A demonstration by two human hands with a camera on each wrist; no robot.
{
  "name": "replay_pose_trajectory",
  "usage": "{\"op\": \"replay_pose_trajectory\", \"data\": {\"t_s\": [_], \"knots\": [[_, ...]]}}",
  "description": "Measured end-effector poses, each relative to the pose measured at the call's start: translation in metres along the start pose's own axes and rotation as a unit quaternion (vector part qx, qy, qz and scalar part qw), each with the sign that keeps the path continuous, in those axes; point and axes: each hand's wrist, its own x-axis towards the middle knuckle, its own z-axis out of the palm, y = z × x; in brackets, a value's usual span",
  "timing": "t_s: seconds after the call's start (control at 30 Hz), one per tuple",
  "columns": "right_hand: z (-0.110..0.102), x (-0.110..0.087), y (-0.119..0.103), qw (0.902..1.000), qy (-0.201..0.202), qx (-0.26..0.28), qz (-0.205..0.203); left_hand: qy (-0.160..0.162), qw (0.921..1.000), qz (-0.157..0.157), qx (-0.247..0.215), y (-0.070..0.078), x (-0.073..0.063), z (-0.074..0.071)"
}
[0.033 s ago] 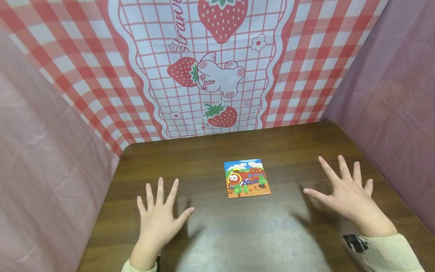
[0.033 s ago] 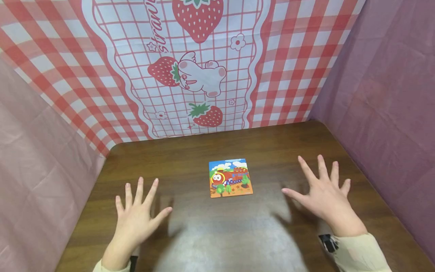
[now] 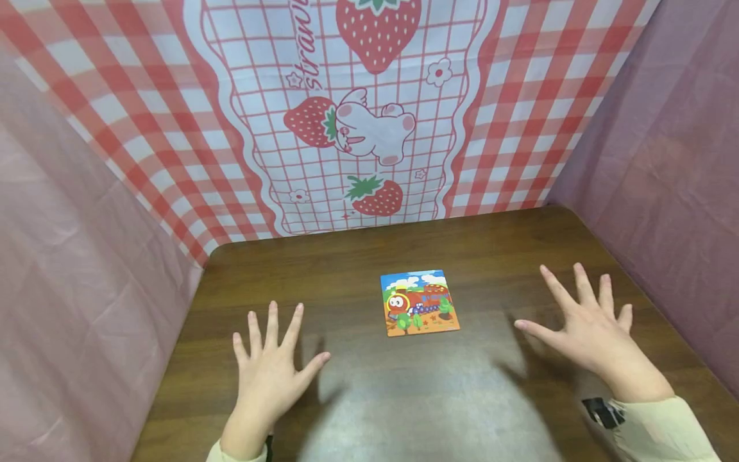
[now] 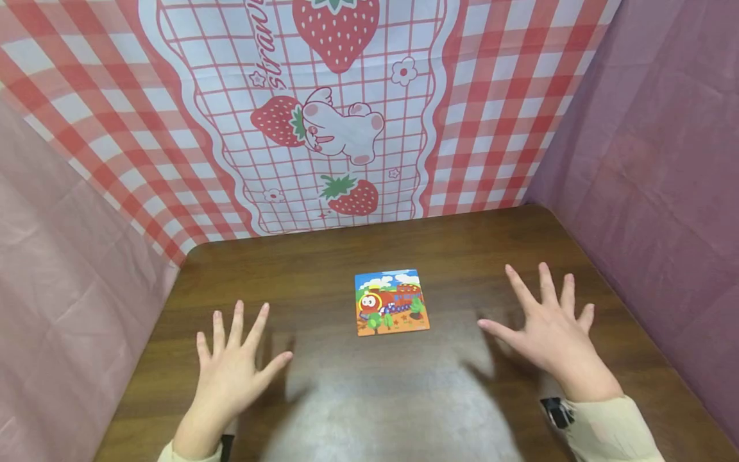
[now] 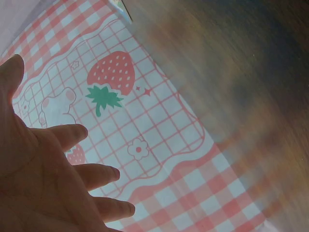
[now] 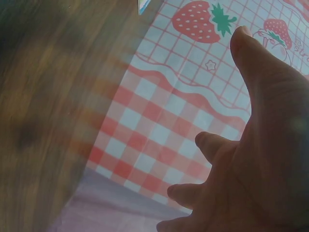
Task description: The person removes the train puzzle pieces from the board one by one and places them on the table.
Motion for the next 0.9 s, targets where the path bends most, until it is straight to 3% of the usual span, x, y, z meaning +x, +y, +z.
{"op": "replay_pose_trajectory", "data": {"t_s": [0.47,0.73,0.9], "knots": [[0.005,0.005,-0.009,0.9997,0.015,0.003,-0.017,-0.010,0.9998,0.016,-0.007,0.008,0.012,0.006],[0.016,0.016,-0.020,0.9992,0.012,0.011,-0.036,-0.004,0.9990,0.044,-0.011,0.019,0.025,0.009],[0.024,0.022,-0.027,0.9990,0.004,0.014,-0.041,-0.017,0.9976,0.066,-0.012,0.028,0.033,0.011]]}}
